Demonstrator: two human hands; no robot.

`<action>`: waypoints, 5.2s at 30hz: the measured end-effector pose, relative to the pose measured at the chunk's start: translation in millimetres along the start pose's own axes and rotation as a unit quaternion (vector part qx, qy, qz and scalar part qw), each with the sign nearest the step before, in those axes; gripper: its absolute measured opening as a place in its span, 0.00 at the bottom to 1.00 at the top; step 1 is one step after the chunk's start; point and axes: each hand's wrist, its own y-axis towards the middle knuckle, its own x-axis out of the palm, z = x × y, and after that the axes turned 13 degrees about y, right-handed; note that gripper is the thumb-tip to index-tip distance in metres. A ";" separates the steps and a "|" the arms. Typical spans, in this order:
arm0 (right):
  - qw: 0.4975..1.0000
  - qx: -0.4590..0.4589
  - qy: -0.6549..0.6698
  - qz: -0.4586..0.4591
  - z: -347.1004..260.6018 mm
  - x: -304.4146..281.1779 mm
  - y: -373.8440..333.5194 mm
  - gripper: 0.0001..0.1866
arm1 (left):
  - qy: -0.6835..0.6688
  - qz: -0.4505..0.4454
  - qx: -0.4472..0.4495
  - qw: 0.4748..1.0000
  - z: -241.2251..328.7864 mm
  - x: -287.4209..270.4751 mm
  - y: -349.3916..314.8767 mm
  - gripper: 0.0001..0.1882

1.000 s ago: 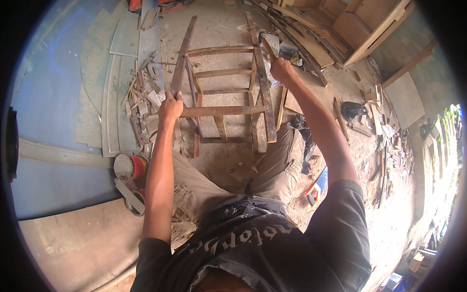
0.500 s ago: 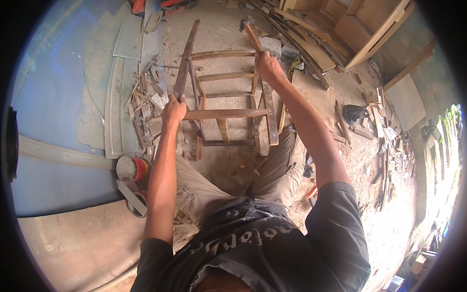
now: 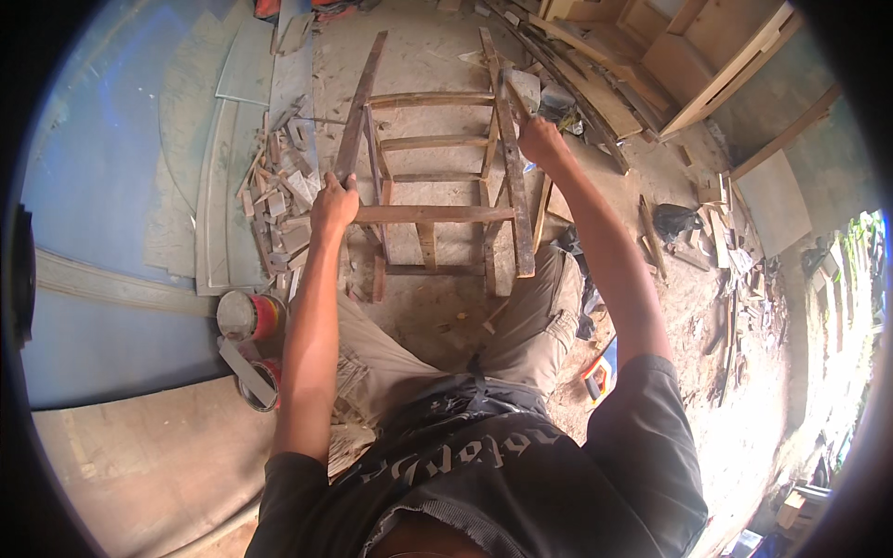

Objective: The person uses a hammer to forcefully dismantle a wooden chair frame. They repeatedly strike the joints to separate the legs and crossbars, eventually breaking the frame apart into individual pieces.

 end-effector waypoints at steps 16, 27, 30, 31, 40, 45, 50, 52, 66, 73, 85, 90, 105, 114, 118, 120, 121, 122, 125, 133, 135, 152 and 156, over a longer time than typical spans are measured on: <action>0.994 0.082 0.073 0.025 18.2 -1.2 -6.3 0.27 | 0.003 0.017 0.017 1.000 3.7 1.8 3.8 0.26; 0.945 0.110 0.309 -0.010 -38.6 -93.4 -144.8 0.21 | -0.002 0.024 0.017 1.000 -16.0 6.2 1.7 0.27; 0.956 0.090 0.279 0.002 -30.6 -112.4 -193.0 0.15 | 0.018 0.008 -0.001 1.000 -10.6 2.4 -6.7 0.26; 0.966 0.093 0.240 0.020 -22.9 -118.2 -203.5 0.15 | 0.023 0.009 -0.004 1.000 -6.1 0.1 -7.1 0.25; 0.984 0.052 0.118 -0.123 -22.7 -86.5 -210.9 0.15 | 0.027 0.021 0.000 0.999 -8.2 5.8 -4.8 0.26; 0.983 0.054 0.154 -0.078 -19.9 -94.2 -220.8 0.16 | 0.023 0.029 0.003 0.999 -1.8 -1.6 -9.0 0.26; 0.961 0.191 0.142 -0.144 -23.2 -119.1 -203.1 0.20 | 0.035 0.023 -0.001 0.999 -4.3 1.0 -9.1 0.25; 0.951 0.219 0.179 -0.129 -32.2 -125.8 -213.2 0.21 | 0.029 0.029 0.004 0.999 -5.2 0.0 -12.2 0.25; 0.972 0.117 0.169 -0.110 -24.0 -104.8 -276.7 0.20 | 0.035 0.027 0.007 0.999 -4.2 4.4 -8.5 0.27; 0.968 0.100 0.228 -0.024 -38.1 -70.3 -231.5 0.22 | -0.004 0.049 0.020 0.999 -16.5 12.6 -4.8 0.29; 0.947 0.136 0.264 0.126 -35.8 10.4 -162.6 0.23 | -0.082 0.029 0.019 0.996 -35.9 12.3 -32.0 0.31; 0.934 0.155 0.300 0.115 -31.4 16.5 -172.7 0.23 | -0.102 0.079 0.023 0.991 -46.9 10.8 -48.7 0.31; 0.715 0.190 0.672 0.019 -81.8 -56.5 -188.7 0.18 | -0.157 0.147 0.040 0.976 -101.6 -1.3 -181.4 0.28; 0.791 0.139 0.592 0.064 -70.8 -57.1 -194.0 0.20 | -0.475 0.030 -0.080 0.876 -44.0 -36.6 -125.5 0.39; 0.768 0.064 0.631 0.091 -82.6 -69.5 -190.6 0.17 | -0.583 0.086 -0.051 0.807 -51.4 -23.4 -123.8 0.37; 0.729 0.021 0.675 0.111 -83.9 -64.3 -172.9 0.14 | -0.651 0.128 -0.054 0.747 -45.8 -21.8 -103.6 0.38; 0.720 -0.012 0.677 0.150 -80.3 -52.1 -160.4 0.14 | -0.690 0.143 -0.061 0.707 -43.1 -15.6 -92.1 0.38; 0.701 -0.023 0.687 0.187 -71.4 -34.0 -146.8 0.14 | -0.713 0.124 -0.046 0.688 -40.5 -8.6 -82.6 0.38; 0.651 -0.011 0.724 0.229 -74.5 -7.1 -124.6 0.13 | -0.742 0.094 -0.005 0.664 -54.5 22.0 -50.7 0.35; 0.572 0.172 0.791 0.131 -35.6 97.9 -160.9 0.17 | -0.777 0.131 -0.107 0.607 -117.5 167.7 -41.2 0.23; 0.575 0.140 0.770 0.236 15.6 118.2 -167.0 0.15 | -0.778 0.118 -0.107 0.608 -70.6 176.5 -58.5 0.23; 0.902 0.151 0.404 0.012 -15.2 25.8 -65.0 0.22 | -0.417 -0.127 -0.040 0.899 -48.8 -13.3 9.0 0.33; 0.890 0.155 0.419 -0.089 -53.9 25.2 -63.3 0.26 | -0.406 -0.094 -0.037 0.908 -54.9 2.5 19.0 0.34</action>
